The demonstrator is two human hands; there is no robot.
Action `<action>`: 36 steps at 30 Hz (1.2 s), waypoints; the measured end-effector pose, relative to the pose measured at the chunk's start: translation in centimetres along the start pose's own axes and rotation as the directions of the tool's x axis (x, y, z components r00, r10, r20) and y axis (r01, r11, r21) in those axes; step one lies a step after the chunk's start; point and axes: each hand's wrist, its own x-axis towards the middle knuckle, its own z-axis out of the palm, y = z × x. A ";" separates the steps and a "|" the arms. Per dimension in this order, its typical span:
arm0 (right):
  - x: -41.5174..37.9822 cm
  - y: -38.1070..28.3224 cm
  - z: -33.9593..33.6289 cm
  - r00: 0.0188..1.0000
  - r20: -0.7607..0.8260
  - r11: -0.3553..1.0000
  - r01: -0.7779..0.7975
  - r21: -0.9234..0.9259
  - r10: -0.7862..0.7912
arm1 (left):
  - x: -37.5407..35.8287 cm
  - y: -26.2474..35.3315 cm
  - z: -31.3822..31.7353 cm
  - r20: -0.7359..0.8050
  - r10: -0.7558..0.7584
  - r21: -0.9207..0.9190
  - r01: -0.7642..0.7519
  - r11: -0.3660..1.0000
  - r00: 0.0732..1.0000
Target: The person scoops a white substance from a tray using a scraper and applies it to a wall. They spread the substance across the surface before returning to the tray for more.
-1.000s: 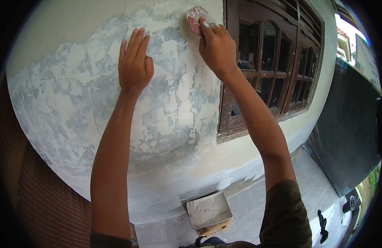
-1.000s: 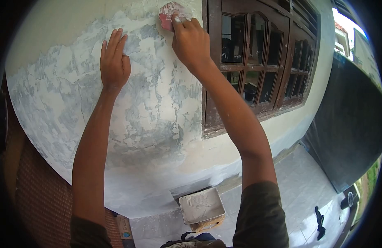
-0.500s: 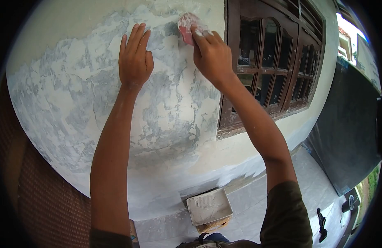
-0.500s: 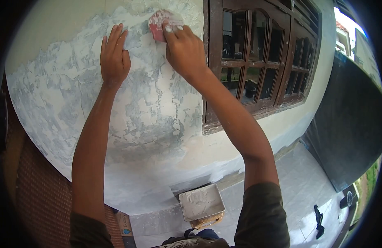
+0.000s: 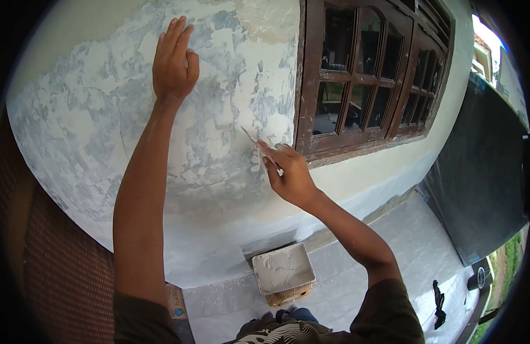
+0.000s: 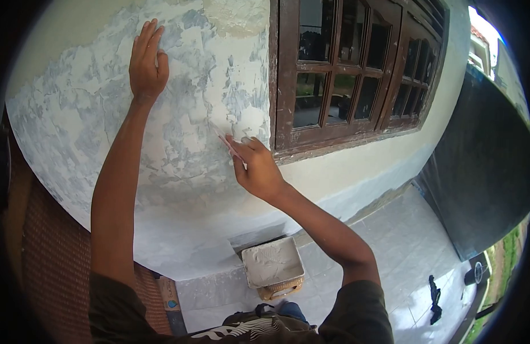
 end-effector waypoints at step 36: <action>-48.4 9.5 6.0 -0.215 0.532 -0.465 -0.792 0.395 0.819 | -48.3 43.9 -23.2 0.763 -0.610 0.296 0.954 0.037 -0.213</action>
